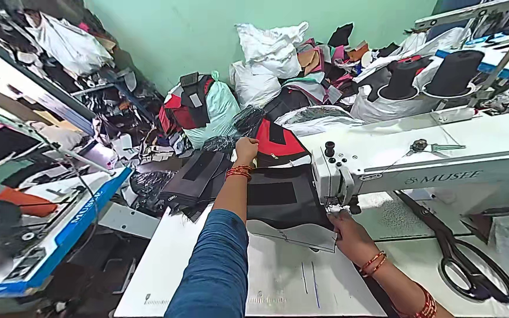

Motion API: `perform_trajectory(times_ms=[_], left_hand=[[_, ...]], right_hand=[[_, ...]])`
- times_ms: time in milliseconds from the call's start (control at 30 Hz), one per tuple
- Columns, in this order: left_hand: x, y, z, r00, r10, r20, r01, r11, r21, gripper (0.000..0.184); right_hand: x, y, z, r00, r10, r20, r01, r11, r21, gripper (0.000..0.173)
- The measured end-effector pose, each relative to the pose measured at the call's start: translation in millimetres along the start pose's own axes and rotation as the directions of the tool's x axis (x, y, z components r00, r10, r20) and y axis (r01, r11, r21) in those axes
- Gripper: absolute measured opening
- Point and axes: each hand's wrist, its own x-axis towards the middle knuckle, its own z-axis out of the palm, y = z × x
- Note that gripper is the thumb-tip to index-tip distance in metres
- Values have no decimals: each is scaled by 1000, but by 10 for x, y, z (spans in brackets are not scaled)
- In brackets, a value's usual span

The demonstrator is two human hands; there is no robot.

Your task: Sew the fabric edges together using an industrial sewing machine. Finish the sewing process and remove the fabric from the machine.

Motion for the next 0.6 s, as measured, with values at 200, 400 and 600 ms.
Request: perform_trajectory(times_ms=[200,400,600], left_hand=[[-429,524,-630,893,112,-435,-314,849,-426,27],[-1703,-135,-718,902,181,-392,-205,979,-20,28],[-2560,-302,200,794,498,-349,-474,866,156,30]], right_hand=[[-7,9,3,1000,-10,-3,10,1000,6,54],[-21,-3,-14,1000,2,2,-2,1000,15,54],[-20,23,7,999,2,-40,1,998,65,53]])
